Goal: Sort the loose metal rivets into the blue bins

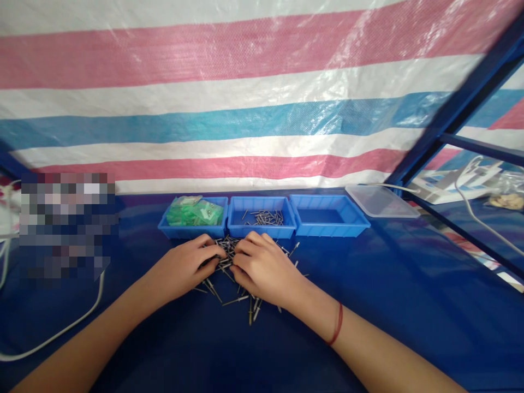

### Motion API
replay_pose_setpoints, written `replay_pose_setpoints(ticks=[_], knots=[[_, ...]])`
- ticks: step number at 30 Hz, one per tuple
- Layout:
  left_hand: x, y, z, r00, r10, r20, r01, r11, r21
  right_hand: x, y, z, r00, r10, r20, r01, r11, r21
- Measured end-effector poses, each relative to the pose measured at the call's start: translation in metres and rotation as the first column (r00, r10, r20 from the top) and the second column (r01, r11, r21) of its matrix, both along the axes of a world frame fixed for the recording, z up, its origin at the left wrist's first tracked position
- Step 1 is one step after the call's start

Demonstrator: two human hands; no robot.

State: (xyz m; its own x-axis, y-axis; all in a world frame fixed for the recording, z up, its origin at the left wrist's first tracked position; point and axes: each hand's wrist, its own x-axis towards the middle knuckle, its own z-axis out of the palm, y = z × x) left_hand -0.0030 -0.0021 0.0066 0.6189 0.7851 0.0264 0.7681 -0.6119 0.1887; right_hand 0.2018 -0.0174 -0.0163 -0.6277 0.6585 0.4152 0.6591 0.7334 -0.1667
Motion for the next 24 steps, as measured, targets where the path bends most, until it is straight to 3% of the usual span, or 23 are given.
replay_pose_setpoints(ticks=[17,20,24], knots=[[0.0012,0.0002,-0.0025,1.000,0.027,-0.005,-0.026,0.999,0.023,-0.0079,0.0021,-0.0023,0.987,-0.040,0.156,0.035,0.999,0.038],[0.0014,0.0021,-0.0041,0.998,0.008,0.064,-0.010,1.000,0.029,-0.0058,0.0007,-0.0026,0.999,-0.036,0.029,0.035,0.999,0.009],[0.0055,0.0024,-0.0047,0.953,-0.062,0.297,0.060,0.998,0.015,-0.0007,-0.0002,0.0006,0.921,-0.082,-0.381,0.016,0.984,-0.175]])
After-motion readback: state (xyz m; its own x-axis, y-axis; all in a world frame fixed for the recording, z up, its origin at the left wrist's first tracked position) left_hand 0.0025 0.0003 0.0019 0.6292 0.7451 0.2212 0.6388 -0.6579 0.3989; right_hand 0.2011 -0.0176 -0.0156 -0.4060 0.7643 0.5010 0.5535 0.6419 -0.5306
